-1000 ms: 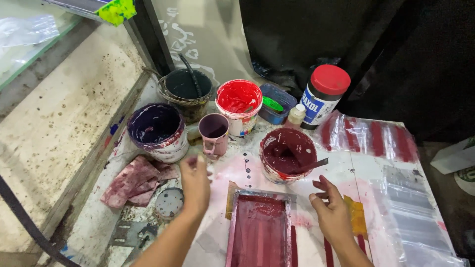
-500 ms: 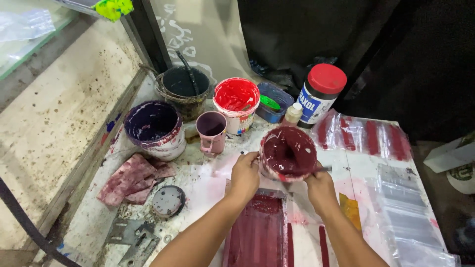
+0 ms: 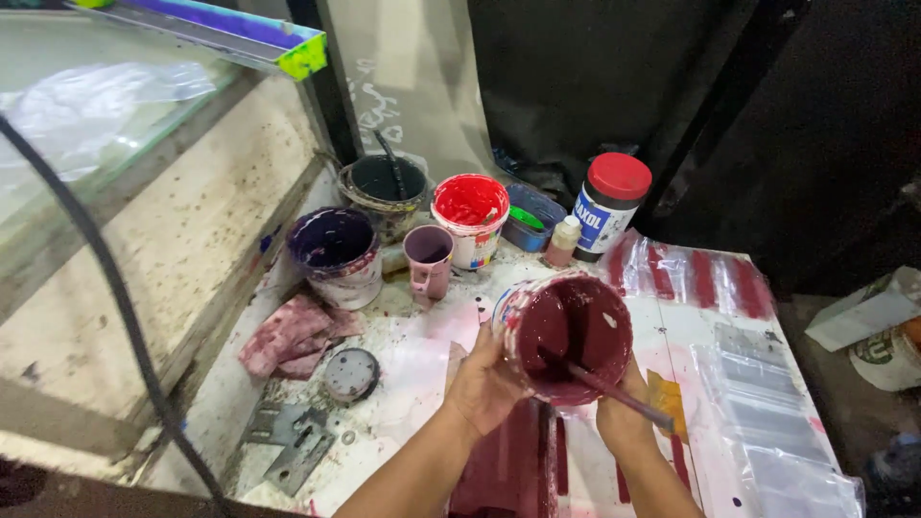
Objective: Mixing red ink in a container and pouring it into a tray for printing preparation.
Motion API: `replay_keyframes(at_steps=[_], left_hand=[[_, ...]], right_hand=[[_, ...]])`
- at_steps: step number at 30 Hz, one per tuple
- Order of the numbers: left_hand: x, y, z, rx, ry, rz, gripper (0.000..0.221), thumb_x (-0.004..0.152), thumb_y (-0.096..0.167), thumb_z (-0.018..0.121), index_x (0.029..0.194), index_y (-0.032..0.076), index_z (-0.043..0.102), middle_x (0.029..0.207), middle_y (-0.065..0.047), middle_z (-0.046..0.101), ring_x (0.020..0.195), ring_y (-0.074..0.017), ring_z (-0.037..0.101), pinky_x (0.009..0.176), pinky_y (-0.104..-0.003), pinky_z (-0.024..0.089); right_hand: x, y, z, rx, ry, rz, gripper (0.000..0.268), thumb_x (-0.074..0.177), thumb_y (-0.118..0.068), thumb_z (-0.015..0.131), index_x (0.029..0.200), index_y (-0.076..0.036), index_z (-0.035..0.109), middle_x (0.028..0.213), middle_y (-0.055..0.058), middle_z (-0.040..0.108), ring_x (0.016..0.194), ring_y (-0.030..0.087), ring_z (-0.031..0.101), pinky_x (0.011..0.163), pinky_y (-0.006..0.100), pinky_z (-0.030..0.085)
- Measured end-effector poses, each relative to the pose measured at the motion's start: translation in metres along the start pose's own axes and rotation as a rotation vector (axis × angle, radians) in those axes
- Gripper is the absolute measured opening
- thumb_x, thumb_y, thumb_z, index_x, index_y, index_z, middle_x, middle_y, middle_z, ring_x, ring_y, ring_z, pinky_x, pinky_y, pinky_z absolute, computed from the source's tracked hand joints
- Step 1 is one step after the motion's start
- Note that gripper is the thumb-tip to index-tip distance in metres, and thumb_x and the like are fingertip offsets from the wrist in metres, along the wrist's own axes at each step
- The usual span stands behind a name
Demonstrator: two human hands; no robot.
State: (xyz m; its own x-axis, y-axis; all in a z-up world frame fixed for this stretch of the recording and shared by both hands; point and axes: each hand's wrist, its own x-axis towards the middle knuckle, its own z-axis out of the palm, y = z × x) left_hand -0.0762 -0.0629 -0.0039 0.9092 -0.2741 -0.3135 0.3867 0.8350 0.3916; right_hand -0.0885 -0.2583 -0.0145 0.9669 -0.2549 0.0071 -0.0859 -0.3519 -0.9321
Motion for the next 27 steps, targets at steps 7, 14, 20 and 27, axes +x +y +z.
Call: replay_keyframes(at_steps=[7,14,20,27], left_hand=[[-0.055,-0.003,0.026,-0.126,0.148,-0.077,0.088,0.073,0.071,0.056,0.137,0.011,0.064,0.147,-0.025,0.061,0.138,-0.0434,0.053,0.114,-0.060,0.042],[-0.088,-0.005,0.036,-0.246,0.200,-0.106,0.094,0.069,0.075,0.060,0.140,0.015,0.064,0.143,-0.022,0.061,0.130,-0.0413,0.056,0.109,-0.056,0.045],[-0.091,-0.010,0.039,-0.300,0.235,-0.060,0.089,0.062,0.065,0.072,0.133,0.012,0.067,0.128,-0.023,0.068,0.119,-0.0433,0.061,0.102,-0.059,0.049],[-0.103,-0.018,0.047,-0.339,0.356,-0.038,0.070,0.070,0.053,0.078,0.126,0.010,0.073,0.115,-0.021,0.073,0.105,-0.0408,0.067,0.090,-0.055,0.055]], right_hand=[[-0.047,-0.021,-0.010,0.316,-0.148,-0.196,0.055,0.090,-0.031,0.064,0.141,-0.011,0.061,0.137,0.007,0.069,0.127,0.023,0.064,0.109,0.041,0.054],[-0.087,-0.001,-0.029,0.228,-0.095,-0.453,0.055,0.093,-0.003,0.056,0.148,-0.001,0.048,0.139,0.017,0.062,0.128,0.030,0.060,0.112,0.042,0.050],[-0.154,0.042,-0.039,0.047,-0.050,-0.723,0.071,0.072,-0.009,0.073,0.140,-0.004,0.056,0.087,0.007,0.061,0.078,0.018,0.059,0.074,0.029,0.053],[-0.163,-0.002,-0.044,-0.253,-0.151,-0.801,0.038,0.091,-0.026,0.069,0.125,-0.008,0.071,0.089,0.004,0.063,0.069,0.015,0.063,0.065,0.027,0.053]])
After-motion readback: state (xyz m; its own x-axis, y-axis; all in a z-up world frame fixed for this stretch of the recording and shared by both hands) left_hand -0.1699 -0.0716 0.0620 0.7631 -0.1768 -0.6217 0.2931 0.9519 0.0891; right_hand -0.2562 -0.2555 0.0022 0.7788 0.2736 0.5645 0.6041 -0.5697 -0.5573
